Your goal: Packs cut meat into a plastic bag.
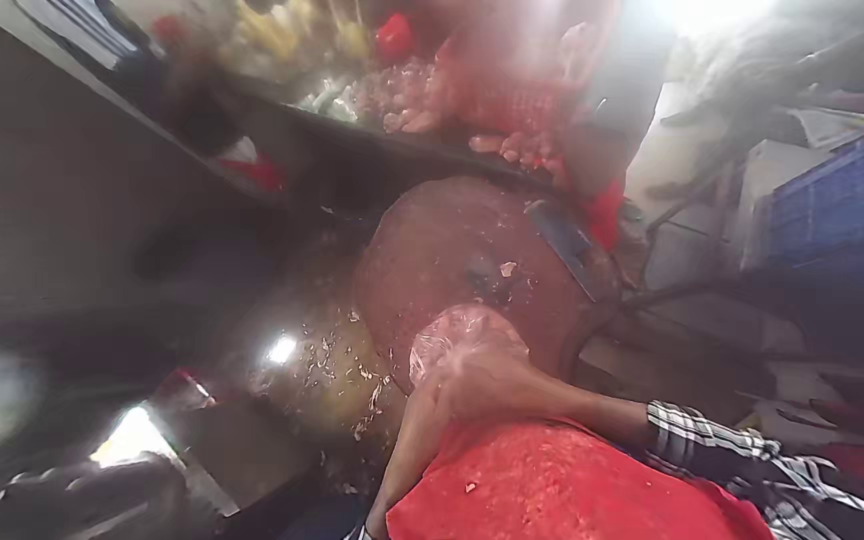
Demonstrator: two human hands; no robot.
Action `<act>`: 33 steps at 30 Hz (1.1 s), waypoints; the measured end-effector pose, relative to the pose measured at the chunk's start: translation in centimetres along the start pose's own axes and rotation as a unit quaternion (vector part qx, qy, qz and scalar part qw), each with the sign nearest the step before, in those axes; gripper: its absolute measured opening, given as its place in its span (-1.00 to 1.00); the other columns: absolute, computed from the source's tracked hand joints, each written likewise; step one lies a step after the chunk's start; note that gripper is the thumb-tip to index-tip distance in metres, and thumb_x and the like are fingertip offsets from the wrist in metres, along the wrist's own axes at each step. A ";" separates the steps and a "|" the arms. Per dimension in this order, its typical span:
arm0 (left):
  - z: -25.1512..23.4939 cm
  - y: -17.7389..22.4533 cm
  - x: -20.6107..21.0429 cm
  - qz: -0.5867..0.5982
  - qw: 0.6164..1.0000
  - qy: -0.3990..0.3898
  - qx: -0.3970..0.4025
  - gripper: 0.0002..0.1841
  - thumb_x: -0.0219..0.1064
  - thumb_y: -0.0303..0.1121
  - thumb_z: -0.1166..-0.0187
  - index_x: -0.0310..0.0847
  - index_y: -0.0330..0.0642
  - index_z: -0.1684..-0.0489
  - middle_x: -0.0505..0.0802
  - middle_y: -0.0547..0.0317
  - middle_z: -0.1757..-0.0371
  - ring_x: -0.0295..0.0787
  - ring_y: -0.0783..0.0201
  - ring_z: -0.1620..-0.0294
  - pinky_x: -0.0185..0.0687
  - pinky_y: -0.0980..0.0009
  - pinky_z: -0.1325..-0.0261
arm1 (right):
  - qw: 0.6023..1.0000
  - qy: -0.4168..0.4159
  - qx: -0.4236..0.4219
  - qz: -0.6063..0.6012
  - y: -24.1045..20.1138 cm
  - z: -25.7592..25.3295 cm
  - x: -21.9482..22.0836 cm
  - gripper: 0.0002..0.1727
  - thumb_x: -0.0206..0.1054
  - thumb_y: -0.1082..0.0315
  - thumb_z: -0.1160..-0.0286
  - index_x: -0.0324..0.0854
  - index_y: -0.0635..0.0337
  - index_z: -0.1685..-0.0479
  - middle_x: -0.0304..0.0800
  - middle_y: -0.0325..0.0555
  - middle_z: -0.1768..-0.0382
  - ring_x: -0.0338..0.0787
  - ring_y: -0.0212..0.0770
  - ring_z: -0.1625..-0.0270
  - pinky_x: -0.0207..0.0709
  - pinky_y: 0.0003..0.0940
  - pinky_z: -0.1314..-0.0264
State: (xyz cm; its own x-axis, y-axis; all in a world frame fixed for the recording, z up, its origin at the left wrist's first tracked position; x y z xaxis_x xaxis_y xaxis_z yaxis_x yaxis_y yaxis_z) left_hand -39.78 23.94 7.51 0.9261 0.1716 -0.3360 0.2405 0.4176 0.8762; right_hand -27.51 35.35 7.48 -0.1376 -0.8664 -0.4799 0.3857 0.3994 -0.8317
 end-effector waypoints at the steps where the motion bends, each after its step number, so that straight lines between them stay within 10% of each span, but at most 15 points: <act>1: 0.0 0.2 0.0 -0.020 1.000 -0.001 0.001 -0.66 0.15 -0.11 -0.78 0.68 -0.07 -0.26 0.88 0.22 0.08 0.84 0.35 0.24 0.84 0.27 0.08 | 0.999 0.010 -0.004 0.037 -0.7 0.1 0.0 -0.61 -0.08 0.19 -0.77 0.69 0.13 -0.04 0.85 0.01 0.15 0.85 -0.02 0.01 0.63 0.14 -0.13; 6: -1.0 -4.0 -3.2 -0.118 0.992 0.024 -0.042 -0.63 0.38 -0.01 -0.62 0.71 -0.06 -0.16 0.87 0.18 0.08 0.83 0.26 0.14 0.80 0.12 -0.01 | 0.962 0.088 0.093 0.239 4.7 0.6 -5.2 -0.58 0.04 0.03 -0.75 0.75 0.06 -0.08 0.88 0.15 0.16 0.87 0.29 0.03 0.60 0.45 0.04; 10: 1.0 -5.4 -3.2 -0.201 0.974 -0.056 -0.093 -0.58 0.18 0.10 -0.73 0.81 0.00 -0.08 0.87 0.22 0.00 0.81 0.26 -0.03 0.70 0.08 -0.26 | 0.969 0.093 0.121 0.193 7.8 2.1 -7.5 -0.60 -0.03 0.09 -0.74 0.74 0.02 0.00 0.87 0.05 0.20 0.87 0.14 0.02 0.61 0.30 -0.02; 14: 2.5 -0.7 -1.5 0.123 0.990 -0.035 -0.059 -0.70 0.43 -0.17 -0.57 0.80 -0.13 -0.10 0.89 0.18 0.09 0.80 0.31 0.13 0.76 0.28 0.01 | 0.982 0.123 -0.107 0.091 -0.8 3.8 -5.6 -0.73 0.21 0.19 -0.64 0.84 0.04 0.14 0.91 -0.12 0.27 0.91 -0.11 0.14 0.76 0.13 0.05; 17: 1.1 1.8 2.0 0.013 0.997 0.048 0.063 -0.52 0.47 -0.31 -0.43 0.71 -0.20 -0.36 0.79 0.09 -0.36 0.69 0.26 -0.39 0.59 0.22 -0.49 | 0.963 0.085 -0.200 0.157 -6.1 2.9 -2.1 -0.76 0.24 0.17 -0.65 0.79 0.01 0.22 0.85 -0.15 0.37 0.88 -0.10 0.22 0.71 0.11 0.19; 20: -1.4 1.7 3.1 -0.015 0.964 0.204 0.170 -0.69 0.32 -0.44 -0.42 0.75 -0.44 -0.05 0.83 -0.13 -0.09 0.73 0.11 -0.24 0.58 0.20 -0.42 | 0.938 0.083 -0.259 0.214 -7.6 0.8 -0.9 -0.81 0.25 0.26 -0.57 0.74 0.06 0.31 0.78 -0.15 0.45 0.85 -0.08 0.30 0.69 0.06 0.33; 23: -2.7 0.2 2.1 0.137 0.956 0.248 0.072 -0.69 0.14 -0.44 -0.63 0.61 -0.42 -0.20 0.79 -0.06 -0.09 0.71 0.24 -0.17 0.65 0.27 -0.29 | 0.943 0.061 -0.231 0.232 -7.2 -1.2 -1.9 -0.79 0.25 0.18 -0.62 0.77 0.03 0.16 0.80 -0.11 0.42 0.86 -0.01 0.27 0.71 0.15 0.27; 27: -4.2 -1.2 -0.6 -0.068 0.950 0.297 0.065 -0.56 0.33 -0.37 -0.51 0.58 -0.33 -0.37 0.71 -0.22 -0.33 0.63 -0.05 -0.40 0.54 -0.04 -0.49 | 0.963 0.013 -0.141 0.227 -5.6 -5.3 -3.3 -0.67 0.09 0.02 -0.77 0.71 -0.06 -0.08 0.84 -0.05 0.24 0.86 0.09 0.12 0.66 0.30 0.13; 29: -4.2 -1.4 -1.1 -0.103 0.950 0.292 0.027 -0.48 0.44 -0.31 -0.46 0.55 -0.26 -0.43 0.69 -0.22 -0.32 0.70 -0.05 -0.25 0.69 -0.03 -0.28 | 0.972 0.011 -0.064 0.228 -3.5 -8.1 -4.7 -0.63 0.05 0.02 -0.78 0.70 -0.03 -0.14 0.86 0.05 0.12 0.86 0.19 0.00 0.64 0.39 0.04; 33: -2.2 -1.7 0.2 -0.186 0.927 0.321 0.047 -0.74 0.45 -0.25 -0.54 0.83 -0.21 -0.03 0.82 -0.13 -0.15 0.75 -0.03 -0.25 0.66 -0.02 -0.37 | 0.977 -0.033 -0.021 0.210 1.9 -10.1 -3.1 -0.62 0.11 0.02 -0.70 0.76 -0.01 -0.09 0.87 0.08 0.00 0.83 0.23 -0.14 0.59 0.49 -0.09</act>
State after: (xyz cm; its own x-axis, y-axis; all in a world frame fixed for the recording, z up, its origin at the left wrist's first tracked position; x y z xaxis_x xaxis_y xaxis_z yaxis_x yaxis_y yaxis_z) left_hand -40.63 25.19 5.23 0.4175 0.5402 -0.7307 0.5612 0.4791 0.6749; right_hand -35.58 41.83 4.57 0.0836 -0.6403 -0.7635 0.3586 0.7342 -0.5765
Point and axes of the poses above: each hand's wrist, its own z-axis away from the middle knuckle, its own x-axis out of the palm, y = z × x, the point moved 6 cm from there along -z, towards the middle knuckle
